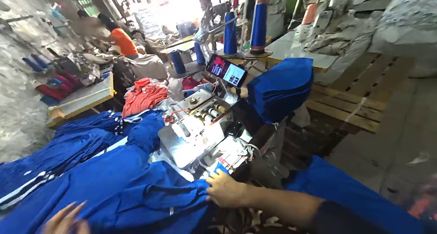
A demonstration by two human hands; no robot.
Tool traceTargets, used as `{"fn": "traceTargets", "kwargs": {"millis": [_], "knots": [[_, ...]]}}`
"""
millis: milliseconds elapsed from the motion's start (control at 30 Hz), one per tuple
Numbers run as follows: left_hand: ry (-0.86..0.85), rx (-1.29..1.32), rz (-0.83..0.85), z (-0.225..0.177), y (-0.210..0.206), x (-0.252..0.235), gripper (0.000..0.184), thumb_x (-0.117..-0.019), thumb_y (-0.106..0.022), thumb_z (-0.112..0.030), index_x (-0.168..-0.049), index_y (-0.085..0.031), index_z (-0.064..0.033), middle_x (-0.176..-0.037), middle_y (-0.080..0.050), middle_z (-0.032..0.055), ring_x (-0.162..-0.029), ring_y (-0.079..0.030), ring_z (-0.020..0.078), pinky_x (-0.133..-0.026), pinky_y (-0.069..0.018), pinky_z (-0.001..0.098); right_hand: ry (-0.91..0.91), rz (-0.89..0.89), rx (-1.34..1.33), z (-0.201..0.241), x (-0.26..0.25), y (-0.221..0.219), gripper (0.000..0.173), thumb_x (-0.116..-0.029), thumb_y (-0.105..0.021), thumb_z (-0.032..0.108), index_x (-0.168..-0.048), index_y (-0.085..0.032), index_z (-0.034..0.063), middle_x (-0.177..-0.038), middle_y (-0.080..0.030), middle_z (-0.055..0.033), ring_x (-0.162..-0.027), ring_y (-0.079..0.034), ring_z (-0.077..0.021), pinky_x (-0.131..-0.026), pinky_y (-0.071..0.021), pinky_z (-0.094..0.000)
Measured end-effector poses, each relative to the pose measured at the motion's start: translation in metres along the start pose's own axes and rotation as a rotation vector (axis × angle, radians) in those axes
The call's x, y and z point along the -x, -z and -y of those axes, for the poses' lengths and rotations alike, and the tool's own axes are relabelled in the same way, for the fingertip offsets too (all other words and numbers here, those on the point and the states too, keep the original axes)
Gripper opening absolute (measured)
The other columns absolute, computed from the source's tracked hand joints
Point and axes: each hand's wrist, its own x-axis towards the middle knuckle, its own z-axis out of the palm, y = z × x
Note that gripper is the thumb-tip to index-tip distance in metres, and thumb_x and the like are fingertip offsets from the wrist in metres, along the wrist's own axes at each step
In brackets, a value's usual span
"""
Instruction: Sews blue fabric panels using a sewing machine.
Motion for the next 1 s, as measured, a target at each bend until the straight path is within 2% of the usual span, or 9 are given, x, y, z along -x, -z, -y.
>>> {"fn": "traceTargets", "kwargs": {"millis": [100, 167, 267, 367, 467, 667, 800, 933, 1000], "knots": [[0.05, 0.057, 0.259, -0.026, -0.005, -0.01, 0.034, -0.0993, -0.05, -0.008, -0.125, -0.069, 0.0051, -0.134, -0.064, 0.0274, -0.125, -0.061, 0.0463, -0.105, -0.0447, 0.064, 0.011, -0.184, -0.012, -0.002, 0.003, -0.023, 0.017, -0.0961, -0.059, 0.003, -0.1, -0.074, -0.0047, -0.109, -0.069, -0.0257, -0.107, -0.064, -0.0452, -0.089, -0.0494, -0.0605], [0.304, -0.03, 0.4, -0.027, 0.007, -0.009, 0.036, -0.1028, -0.056, -0.012, -0.133, -0.065, 0.0035, -0.146, -0.052, 0.0318, -0.138, -0.046, 0.0533, -0.111, -0.0214, 0.079, 0.032, -0.286, -0.033, -0.007, 0.008, -0.029, 0.013, -0.0925, -0.063, 0.002, -0.092, -0.074, -0.0047, -0.1, -0.07, -0.025, -0.1, -0.067, -0.0454, -0.084, -0.0515, -0.0606], [0.353, -0.114, 0.11, -0.016, 0.019, -0.005, 0.029, -0.0985, -0.061, -0.005, -0.123, -0.068, 0.0091, -0.137, -0.058, 0.0331, -0.13, -0.054, 0.051, -0.11, -0.0348, 0.0687, 0.1, -0.419, -0.044, -0.022, 0.011, -0.034, 0.007, -0.0883, -0.07, 0.003, -0.087, -0.075, -0.0022, -0.093, -0.071, -0.023, -0.091, -0.069, -0.045, -0.077, -0.0555, -0.0612], [0.13, 0.11, -0.014, -0.026, 0.017, -0.009, 0.015, -0.0907, -0.071, -0.003, -0.101, -0.075, 0.0072, -0.111, -0.071, 0.0226, -0.108, -0.069, 0.0337, -0.096, -0.0549, 0.0485, 0.113, -0.482, -0.058, -0.025, 0.009, -0.039, 0.007, -0.0871, -0.073, 0.005, -0.088, -0.075, -0.0016, -0.09, -0.071, -0.0229, -0.087, -0.069, -0.0458, -0.073, -0.0544, -0.0627], [-0.007, 0.321, 0.161, -0.039, -0.003, -0.016, 0.011, -0.0908, -0.071, -0.004, -0.096, -0.076, 0.0041, -0.103, -0.073, 0.0168, -0.1, -0.071, 0.025, -0.092, -0.0572, 0.0407, 0.083, -0.513, -0.041, -0.019, 0.008, -0.042, 0.01, -0.085, -0.076, 0.008, -0.09, -0.076, -0.0012, -0.09, -0.07, -0.0239, -0.086, -0.068, -0.0474, -0.073, -0.0532, -0.0643], [-0.041, 0.234, 0.544, -0.036, -0.034, -0.024, 0.013, -0.0895, -0.071, -0.003, -0.099, -0.074, 0.0052, -0.107, -0.07, 0.0242, -0.108, -0.065, 0.0418, -0.098, -0.0495, 0.0566, 0.087, -0.607, 0.012, -0.008, 0.017, -0.042, 0.003, -0.0817, -0.07, -0.005, -0.079, -0.07, -0.0036, -0.086, -0.068, -0.0232, -0.079, -0.069, -0.043, -0.066, -0.054, -0.0577], [-0.058, 0.403, 0.366, -0.05, -0.022, -0.022, 0.01, -0.0901, -0.065, 0.003, -0.094, -0.071, 0.0089, -0.105, -0.071, 0.022, -0.104, -0.068, 0.0322, -0.096, -0.0533, 0.0465, -0.007, -0.593, -0.299, -0.012, 0.053, 0.042, 0.014, -0.0953, -0.057, -0.002, -0.103, -0.066, -0.0106, -0.099, -0.067, -0.0253, -0.079, -0.069, -0.0343, -0.071, -0.0597, -0.0499], [-0.117, 0.668, 0.069, -0.094, 0.024, -0.021, 0.01, -0.0974, -0.062, -0.009, -0.094, -0.066, -0.0008, -0.101, -0.07, 0.0032, -0.103, -0.068, 0.0048, -0.096, -0.0561, 0.0279, -0.052, -0.991, -0.026, -0.009, 0.086, 0.128, 0.022, -0.1025, -0.05, 0.005, -0.11, -0.062, -0.0117, -0.092, -0.068, -0.0287, -0.075, -0.069, -0.0401, -0.068, -0.0559, -0.0563], [-0.053, 0.533, -0.154, -0.11, 0.073, -0.024, 0.009, -0.1015, -0.06, -0.014, -0.104, -0.065, -0.0076, -0.104, -0.069, -0.0039, -0.099, -0.066, 0.0003, -0.089, -0.0563, 0.0243, 0.159, -0.984, 0.059, 0.01, 0.088, 0.145, 0.017, -0.0974, -0.051, 0.004, -0.104, -0.062, -0.0078, -0.087, -0.067, -0.0212, -0.073, -0.066, -0.0292, -0.065, -0.0567, -0.0421]]}}
